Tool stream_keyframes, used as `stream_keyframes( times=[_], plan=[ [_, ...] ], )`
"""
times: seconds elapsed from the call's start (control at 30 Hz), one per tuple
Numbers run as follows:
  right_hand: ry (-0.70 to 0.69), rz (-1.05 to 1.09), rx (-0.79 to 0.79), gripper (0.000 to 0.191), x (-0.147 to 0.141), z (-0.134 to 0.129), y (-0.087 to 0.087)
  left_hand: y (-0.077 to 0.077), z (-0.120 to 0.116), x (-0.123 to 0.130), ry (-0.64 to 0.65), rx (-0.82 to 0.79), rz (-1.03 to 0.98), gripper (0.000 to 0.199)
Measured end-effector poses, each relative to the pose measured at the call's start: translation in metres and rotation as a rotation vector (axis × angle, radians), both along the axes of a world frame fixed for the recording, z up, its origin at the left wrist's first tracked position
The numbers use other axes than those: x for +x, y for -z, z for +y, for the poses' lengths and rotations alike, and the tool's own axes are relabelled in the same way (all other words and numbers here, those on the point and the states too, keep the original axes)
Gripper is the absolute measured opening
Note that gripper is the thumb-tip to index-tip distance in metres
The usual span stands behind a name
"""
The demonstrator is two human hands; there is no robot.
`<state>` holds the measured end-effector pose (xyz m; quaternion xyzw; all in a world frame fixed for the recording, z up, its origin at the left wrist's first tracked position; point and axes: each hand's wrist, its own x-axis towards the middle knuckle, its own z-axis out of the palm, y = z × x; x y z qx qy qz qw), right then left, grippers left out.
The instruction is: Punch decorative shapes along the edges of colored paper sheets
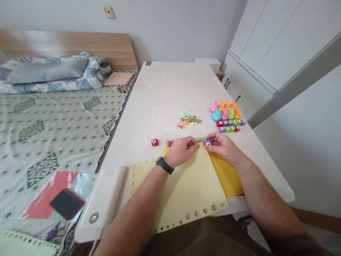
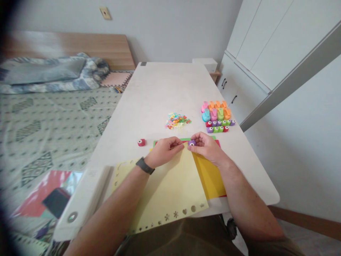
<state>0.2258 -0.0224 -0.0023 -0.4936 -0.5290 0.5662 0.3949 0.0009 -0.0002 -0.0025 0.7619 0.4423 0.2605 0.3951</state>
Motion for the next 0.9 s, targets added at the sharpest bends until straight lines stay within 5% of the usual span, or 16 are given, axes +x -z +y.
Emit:
stream_keyframes(
  times=[0.47, 0.9],
  plan=[
    [-0.046, -0.017, -0.014, 0.041, -0.005, -0.002, -0.002, -0.002, 0.002, 0.001, -0.011, -0.019, 0.011, 0.022],
    [0.053, 0.004, -0.042, 0.044, -0.006, 0.004, 0.003, -0.008, 0.021, 0.006, -0.031, -0.054, 0.047, 0.021]
  ],
)
